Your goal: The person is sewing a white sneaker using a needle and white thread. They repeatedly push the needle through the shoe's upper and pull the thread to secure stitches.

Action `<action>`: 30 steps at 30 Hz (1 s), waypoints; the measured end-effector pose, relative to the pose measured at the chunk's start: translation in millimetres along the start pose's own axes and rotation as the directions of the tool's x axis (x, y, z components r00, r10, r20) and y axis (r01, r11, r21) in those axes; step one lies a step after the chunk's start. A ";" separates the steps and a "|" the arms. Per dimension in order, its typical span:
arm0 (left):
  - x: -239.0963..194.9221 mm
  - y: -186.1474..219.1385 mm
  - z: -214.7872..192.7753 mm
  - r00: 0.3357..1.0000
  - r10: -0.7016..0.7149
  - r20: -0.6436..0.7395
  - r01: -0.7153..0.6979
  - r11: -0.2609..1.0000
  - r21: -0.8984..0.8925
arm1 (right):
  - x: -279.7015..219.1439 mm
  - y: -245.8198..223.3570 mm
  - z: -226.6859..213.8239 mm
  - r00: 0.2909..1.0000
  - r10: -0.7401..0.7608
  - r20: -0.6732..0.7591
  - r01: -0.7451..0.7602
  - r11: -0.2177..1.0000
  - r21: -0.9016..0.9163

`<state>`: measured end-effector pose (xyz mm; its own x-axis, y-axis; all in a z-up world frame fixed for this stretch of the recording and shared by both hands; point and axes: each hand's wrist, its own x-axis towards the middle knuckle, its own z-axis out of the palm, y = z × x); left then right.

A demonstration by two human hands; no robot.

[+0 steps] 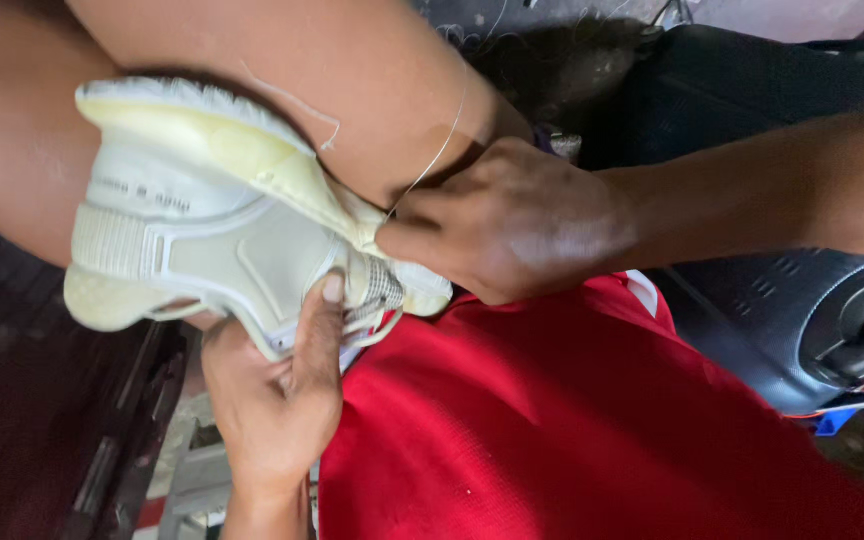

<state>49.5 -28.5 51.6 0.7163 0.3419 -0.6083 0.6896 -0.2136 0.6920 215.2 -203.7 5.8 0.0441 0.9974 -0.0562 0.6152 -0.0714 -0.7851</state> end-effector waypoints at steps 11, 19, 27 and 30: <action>-29.4 -35.4 -35.9 0.991 -0.090 -0.101 0.027 0.865 -0.500 | 0.9 4.6 -8.3 0.959 0.241 0.146 -0.279 0.891 0.358; -49.9 -49.7 -89.8 0.827 0.095 -0.554 -0.133 0.991 -0.029 | 6.2 -2.7 -1.2 0.932 0.323 0.164 -0.362 0.823 0.437; -18.0 -10.3 -42.9 0.872 0.475 -0.119 -0.292 0.699 0.653 | 2.9 -4.1 -0.4 0.919 0.354 0.174 -0.394 0.843 0.368; 0.2 -13.5 -38.0 0.871 0.491 0.022 -0.402 0.685 0.608 | 3.3 -2.6 -0.9 0.949 0.288 0.129 -0.316 0.870 0.379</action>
<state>36.3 9.2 56.9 0.9648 0.1725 -0.1987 0.2494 -0.8400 0.4818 214.4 -200.2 8.2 0.1179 0.9258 -0.3593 0.2226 -0.3772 -0.8990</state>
